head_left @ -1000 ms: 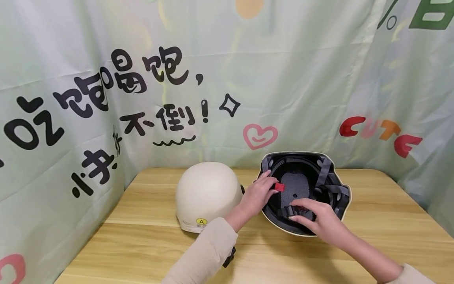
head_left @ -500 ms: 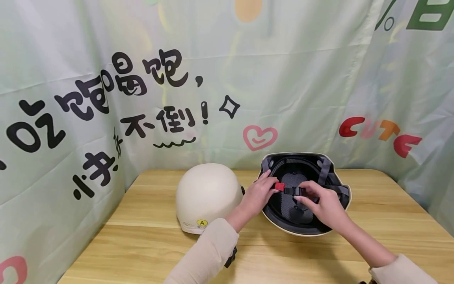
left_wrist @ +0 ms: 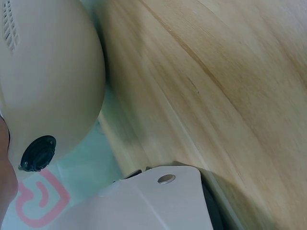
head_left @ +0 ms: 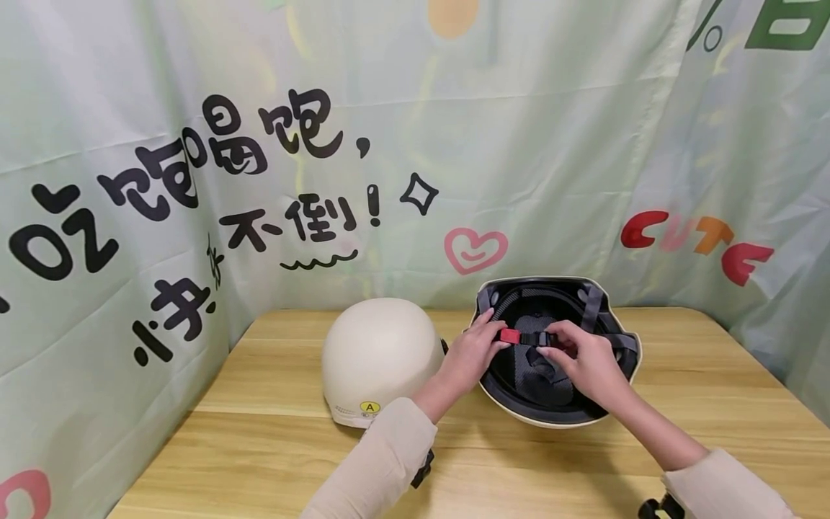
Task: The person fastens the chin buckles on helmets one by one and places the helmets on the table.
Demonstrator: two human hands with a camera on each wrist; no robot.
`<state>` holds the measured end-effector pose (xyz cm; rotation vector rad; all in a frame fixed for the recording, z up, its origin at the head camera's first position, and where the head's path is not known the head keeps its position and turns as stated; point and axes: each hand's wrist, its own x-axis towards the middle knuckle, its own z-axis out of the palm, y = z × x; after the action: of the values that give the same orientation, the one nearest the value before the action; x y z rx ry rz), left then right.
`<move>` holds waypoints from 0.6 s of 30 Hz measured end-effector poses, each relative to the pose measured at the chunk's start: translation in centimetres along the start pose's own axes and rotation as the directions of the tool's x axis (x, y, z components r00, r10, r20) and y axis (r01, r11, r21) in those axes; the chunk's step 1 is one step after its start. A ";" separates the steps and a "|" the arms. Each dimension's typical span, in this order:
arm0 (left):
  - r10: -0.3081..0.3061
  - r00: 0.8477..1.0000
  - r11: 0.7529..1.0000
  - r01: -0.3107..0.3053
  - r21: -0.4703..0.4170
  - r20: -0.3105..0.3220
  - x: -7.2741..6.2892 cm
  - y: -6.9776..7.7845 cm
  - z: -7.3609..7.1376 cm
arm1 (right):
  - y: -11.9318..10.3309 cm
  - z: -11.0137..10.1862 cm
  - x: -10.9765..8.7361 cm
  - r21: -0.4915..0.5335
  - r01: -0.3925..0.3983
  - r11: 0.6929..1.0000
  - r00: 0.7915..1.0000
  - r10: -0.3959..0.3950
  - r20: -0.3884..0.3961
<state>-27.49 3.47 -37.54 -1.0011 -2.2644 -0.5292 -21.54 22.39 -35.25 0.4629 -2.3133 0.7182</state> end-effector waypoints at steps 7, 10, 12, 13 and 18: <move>-0.003 1.000 1.000 0.003 -0.011 0.016 0.1 0.0 -0.2 | 0.0 0.1 0.2 0.013 -0.042 0.999 0.999 0.042 0.029; -0.014 0.999 0.999 0.015 -0.029 0.035 0.2 0.1 -0.4 | 0.1 0.2 0.3 0.017 -0.041 0.999 0.999 0.041 0.024; -0.023 0.999 0.999 0.025 -0.048 0.047 0.3 0.1 -0.4 | 0.2 0.2 0.3 0.017 -0.037 0.999 0.999 0.037 0.018; -0.027 0.998 0.998 0.030 -0.056 0.052 0.3 0.1 -0.4 | 0.2 0.2 0.3 0.017 -0.034 0.999 0.999 0.034 0.016; -0.028 0.998 0.996 0.033 -0.080 0.061 0.3 0.1 -0.6 | 0.5 0.2 0.4 0.008 -0.029 1.000 0.999 0.028 0.032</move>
<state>-27.41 3.38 -36.90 -1.0359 -2.3310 -0.6155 -22.17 22.56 -35.25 0.4492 -2.3522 0.7398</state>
